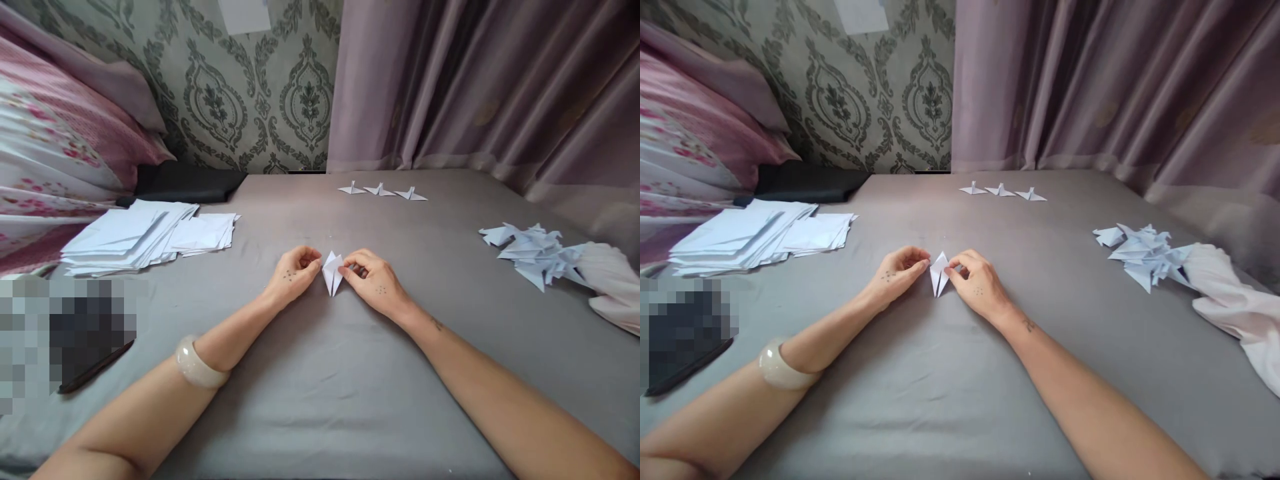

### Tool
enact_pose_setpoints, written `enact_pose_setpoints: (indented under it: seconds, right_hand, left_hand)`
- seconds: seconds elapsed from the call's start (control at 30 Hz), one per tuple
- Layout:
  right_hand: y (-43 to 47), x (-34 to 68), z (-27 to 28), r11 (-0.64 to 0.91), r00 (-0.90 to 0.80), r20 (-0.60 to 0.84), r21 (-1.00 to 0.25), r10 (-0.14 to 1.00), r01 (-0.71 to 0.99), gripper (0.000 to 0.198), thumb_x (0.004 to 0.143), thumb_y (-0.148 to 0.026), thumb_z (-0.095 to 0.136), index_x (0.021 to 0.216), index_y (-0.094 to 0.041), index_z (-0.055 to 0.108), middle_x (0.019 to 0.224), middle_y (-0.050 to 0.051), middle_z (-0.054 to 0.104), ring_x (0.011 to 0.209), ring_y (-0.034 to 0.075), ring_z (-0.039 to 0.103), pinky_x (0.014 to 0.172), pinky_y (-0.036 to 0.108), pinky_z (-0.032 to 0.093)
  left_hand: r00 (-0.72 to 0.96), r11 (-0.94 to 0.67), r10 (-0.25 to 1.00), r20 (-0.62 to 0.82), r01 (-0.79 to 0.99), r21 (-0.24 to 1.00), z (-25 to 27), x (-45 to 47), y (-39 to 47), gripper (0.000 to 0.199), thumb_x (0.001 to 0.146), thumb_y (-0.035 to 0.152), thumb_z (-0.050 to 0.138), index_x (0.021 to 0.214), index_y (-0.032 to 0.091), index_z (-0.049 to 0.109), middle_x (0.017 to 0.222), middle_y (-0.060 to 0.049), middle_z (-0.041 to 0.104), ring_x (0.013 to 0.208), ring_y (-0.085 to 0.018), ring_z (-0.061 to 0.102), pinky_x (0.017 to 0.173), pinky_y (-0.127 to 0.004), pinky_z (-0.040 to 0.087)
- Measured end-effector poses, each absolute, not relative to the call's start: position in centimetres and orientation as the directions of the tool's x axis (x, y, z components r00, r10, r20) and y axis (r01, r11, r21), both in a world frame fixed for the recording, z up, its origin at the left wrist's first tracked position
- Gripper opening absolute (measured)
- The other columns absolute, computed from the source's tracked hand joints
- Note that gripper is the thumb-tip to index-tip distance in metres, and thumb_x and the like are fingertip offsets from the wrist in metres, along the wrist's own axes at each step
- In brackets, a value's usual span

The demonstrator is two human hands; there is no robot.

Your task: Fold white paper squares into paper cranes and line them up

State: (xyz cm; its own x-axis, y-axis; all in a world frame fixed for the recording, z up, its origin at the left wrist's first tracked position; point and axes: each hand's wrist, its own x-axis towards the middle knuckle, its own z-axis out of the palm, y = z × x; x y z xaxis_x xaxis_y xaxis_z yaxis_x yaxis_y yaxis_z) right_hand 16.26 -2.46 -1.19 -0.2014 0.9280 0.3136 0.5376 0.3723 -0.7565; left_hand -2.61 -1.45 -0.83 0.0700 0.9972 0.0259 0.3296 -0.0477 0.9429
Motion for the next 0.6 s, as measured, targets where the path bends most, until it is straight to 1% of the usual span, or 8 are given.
enact_pose_setpoints:
  seconds: [0.1, 0.17, 0.23, 0.33, 0.4, 0.47, 0.6]
  right_hand:
    - [-2.2, 16.4, -0.9, 0.448, -0.098, 0.456, -0.769, 0.884, 0.456, 0.011, 0.085, -0.03, 0.058, 0.085, -0.021, 0.065, 0.088, 0.002, 0.062, 0.069, 0.012, 0.057, 0.063, 0.025, 0.043]
    - [-2.2, 16.5, -0.7, 0.487, -0.065, 0.511, -0.763, 0.857, 0.424, 0.013, 0.086, -0.031, 0.057, 0.085, -0.021, 0.064, 0.087, 0.003, 0.062, 0.072, 0.013, 0.057, 0.064, 0.025, 0.044]
    - [-2.2, 16.6, -0.6, 0.513, -0.065, 0.536, -0.756, 0.842, 0.407, 0.013, 0.088, -0.032, 0.056, 0.085, -0.021, 0.063, 0.084, 0.003, 0.062, 0.073, 0.013, 0.056, 0.067, 0.026, 0.044]
    - [-2.4, 16.4, -0.5, 0.534, -0.082, 0.55, -0.748, 0.831, 0.395, 0.015, 0.088, -0.033, 0.055, 0.084, -0.022, 0.064, 0.082, 0.002, 0.062, 0.073, 0.014, 0.055, 0.068, 0.026, 0.044]
    - [-2.6, 16.2, -0.4, 0.539, -0.089, 0.549, -0.755, 0.831, 0.374, 0.015, 0.088, -0.034, 0.055, 0.083, -0.022, 0.063, 0.082, 0.002, 0.063, 0.074, 0.014, 0.056, 0.069, 0.027, 0.045]
    - [-2.7, 16.0, -0.4, 0.509, -0.07, 0.517, -0.795, 0.853, 0.33, 0.016, 0.087, -0.036, 0.057, 0.083, -0.022, 0.063, 0.082, 0.002, 0.064, 0.074, 0.014, 0.057, 0.07, 0.027, 0.045]
    - [-2.8, 15.6, -0.1, 0.362, -0.01, 0.367, -0.915, 0.93, 0.176, 0.024, 0.079, -0.044, 0.064, 0.085, -0.021, 0.061, 0.082, 0.003, 0.066, 0.073, 0.015, 0.06, 0.068, 0.028, 0.048]
  left_hand:
    - [0.027, -0.008, 1.0, 0.006, 0.091, 0.996, -0.3, -2.3, -1.6, 0.033, 0.075, 0.04, 0.068, 0.096, 0.015, 0.062, 0.092, -0.006, 0.067, 0.083, -0.016, 0.061, 0.071, -0.026, 0.046]
    - [0.067, -0.002, 0.998, 0.003, -0.012, 1.0, 0.1, -2.1, -1.7, 0.035, 0.075, 0.043, 0.069, 0.095, 0.015, 0.063, 0.093, -0.007, 0.067, 0.086, -0.016, 0.062, 0.072, -0.026, 0.047]
    - [0.115, -0.025, 0.993, 0.032, -0.055, 0.998, 0.4, -2.0, -1.9, 0.032, 0.075, 0.042, 0.07, 0.091, 0.015, 0.065, 0.087, -0.005, 0.067, 0.084, -0.015, 0.062, 0.073, -0.025, 0.046]
    - [0.144, -0.072, 0.986, 0.08, -0.061, 0.996, 0.6, -1.9, -2.2, 0.028, 0.075, 0.041, 0.071, 0.087, 0.015, 0.068, 0.079, -0.004, 0.067, 0.079, -0.014, 0.06, 0.072, -0.025, 0.045]
    - [0.14, -0.096, 0.985, 0.105, -0.07, 0.993, 0.6, -1.8, -2.3, 0.026, 0.074, 0.039, 0.071, 0.085, 0.016, 0.068, 0.077, -0.003, 0.066, 0.076, -0.013, 0.059, 0.07, -0.024, 0.044]
    - [0.132, -0.12, 0.983, 0.13, -0.084, 0.989, 0.6, -1.8, -2.4, 0.024, 0.074, 0.037, 0.072, 0.083, 0.016, 0.069, 0.076, -0.002, 0.066, 0.074, -0.012, 0.058, 0.068, -0.023, 0.044]
    - [0.102, -0.162, 0.98, 0.171, -0.084, 0.983, 0.7, -1.6, -2.7, 0.022, 0.072, 0.036, 0.074, 0.081, 0.016, 0.069, 0.077, -0.002, 0.067, 0.073, -0.012, 0.058, 0.068, -0.024, 0.044]
